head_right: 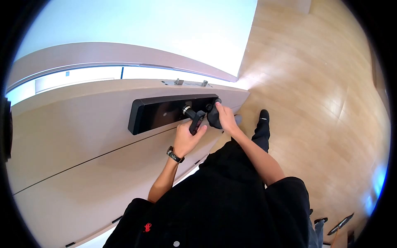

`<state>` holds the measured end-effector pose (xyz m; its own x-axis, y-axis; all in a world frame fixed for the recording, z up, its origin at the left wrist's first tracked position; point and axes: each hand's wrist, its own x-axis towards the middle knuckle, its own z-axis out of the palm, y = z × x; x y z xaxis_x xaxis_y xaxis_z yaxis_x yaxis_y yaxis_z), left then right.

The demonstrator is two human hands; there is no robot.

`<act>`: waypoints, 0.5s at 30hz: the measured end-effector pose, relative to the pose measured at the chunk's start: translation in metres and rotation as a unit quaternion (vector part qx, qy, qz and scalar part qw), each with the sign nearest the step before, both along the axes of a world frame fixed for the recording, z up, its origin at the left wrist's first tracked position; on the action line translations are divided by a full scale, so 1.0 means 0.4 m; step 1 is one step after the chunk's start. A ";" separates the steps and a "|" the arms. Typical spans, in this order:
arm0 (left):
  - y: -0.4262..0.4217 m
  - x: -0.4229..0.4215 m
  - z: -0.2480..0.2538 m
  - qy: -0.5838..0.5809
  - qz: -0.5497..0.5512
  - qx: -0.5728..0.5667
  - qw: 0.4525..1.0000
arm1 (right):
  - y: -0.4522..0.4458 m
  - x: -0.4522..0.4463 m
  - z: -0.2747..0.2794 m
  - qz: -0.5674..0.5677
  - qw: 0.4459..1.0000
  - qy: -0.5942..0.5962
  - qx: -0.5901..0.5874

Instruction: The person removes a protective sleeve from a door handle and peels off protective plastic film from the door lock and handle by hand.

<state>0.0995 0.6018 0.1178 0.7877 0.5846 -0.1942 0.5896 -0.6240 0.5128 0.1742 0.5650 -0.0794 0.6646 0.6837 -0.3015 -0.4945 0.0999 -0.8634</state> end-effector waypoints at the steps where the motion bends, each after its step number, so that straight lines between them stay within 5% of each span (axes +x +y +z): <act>1: 0.008 -0.003 -0.004 0.019 -0.009 -0.023 1.000 | -0.007 0.007 -0.011 0.000 1.000 0.000 0.000; 15: 0.018 -0.011 -0.096 -0.135 -0.024 0.018 0.990 | -0.042 0.166 0.053 -0.107 0.994 0.033 0.002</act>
<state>0.0951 0.6088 0.0795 0.8351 0.5480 0.0471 0.4038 -0.6689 0.6241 0.2408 0.5481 -0.0581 0.7734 0.5309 -0.3464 -0.5170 0.2120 -0.8293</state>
